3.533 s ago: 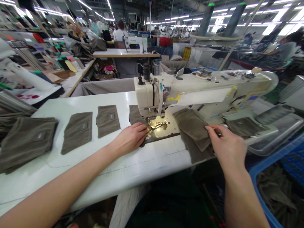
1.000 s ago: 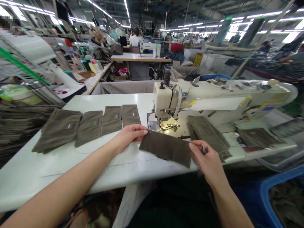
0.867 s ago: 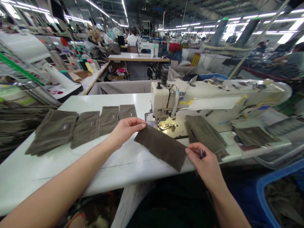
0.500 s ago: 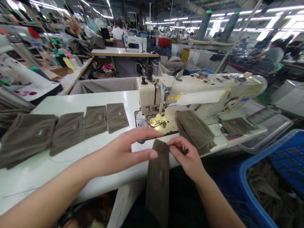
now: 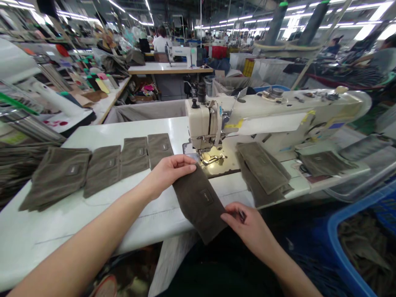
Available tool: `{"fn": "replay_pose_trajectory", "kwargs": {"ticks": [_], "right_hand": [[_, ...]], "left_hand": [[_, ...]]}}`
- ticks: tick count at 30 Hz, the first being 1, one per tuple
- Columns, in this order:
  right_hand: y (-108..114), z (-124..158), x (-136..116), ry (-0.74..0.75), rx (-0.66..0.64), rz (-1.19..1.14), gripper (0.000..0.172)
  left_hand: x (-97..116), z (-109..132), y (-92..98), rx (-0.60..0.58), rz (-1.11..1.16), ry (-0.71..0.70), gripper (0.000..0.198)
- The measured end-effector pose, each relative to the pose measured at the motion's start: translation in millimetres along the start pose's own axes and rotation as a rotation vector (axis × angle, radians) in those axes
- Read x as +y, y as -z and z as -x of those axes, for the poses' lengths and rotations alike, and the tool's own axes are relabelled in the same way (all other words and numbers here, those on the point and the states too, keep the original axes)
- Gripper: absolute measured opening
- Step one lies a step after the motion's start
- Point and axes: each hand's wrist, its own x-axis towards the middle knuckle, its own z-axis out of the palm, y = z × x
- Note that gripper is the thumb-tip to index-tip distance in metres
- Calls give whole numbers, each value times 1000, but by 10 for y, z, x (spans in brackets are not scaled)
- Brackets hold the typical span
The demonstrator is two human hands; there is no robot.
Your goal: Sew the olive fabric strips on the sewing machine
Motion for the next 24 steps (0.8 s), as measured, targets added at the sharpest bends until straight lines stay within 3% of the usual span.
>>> {"fn": "replay_pose_trajectory", "kwargs": {"ticks": [4, 8, 10, 14, 18, 24], "right_hand": [[-97, 95, 76, 110, 46, -30, 25], [-239, 74, 85, 112, 128, 0, 27], [-286, 41, 79, 157, 160, 47, 21], [-272, 19, 64, 312, 98, 118, 9], [-215, 26, 101, 478, 57, 161, 21], [-207, -64, 175, 752, 155, 275, 22]], "left_hand": [[-95, -154, -1, 76, -152, -55, 29], [-188, -435, -74, 191, -623, -295, 18], [-229, -563, -110, 224, -779, -305, 16], [-287, -697, -127, 198, -829, -270, 17], [-286, -715, -98, 167, -847, -321, 17], [-219, -765, -98, 203, -915, -181, 15]]}}
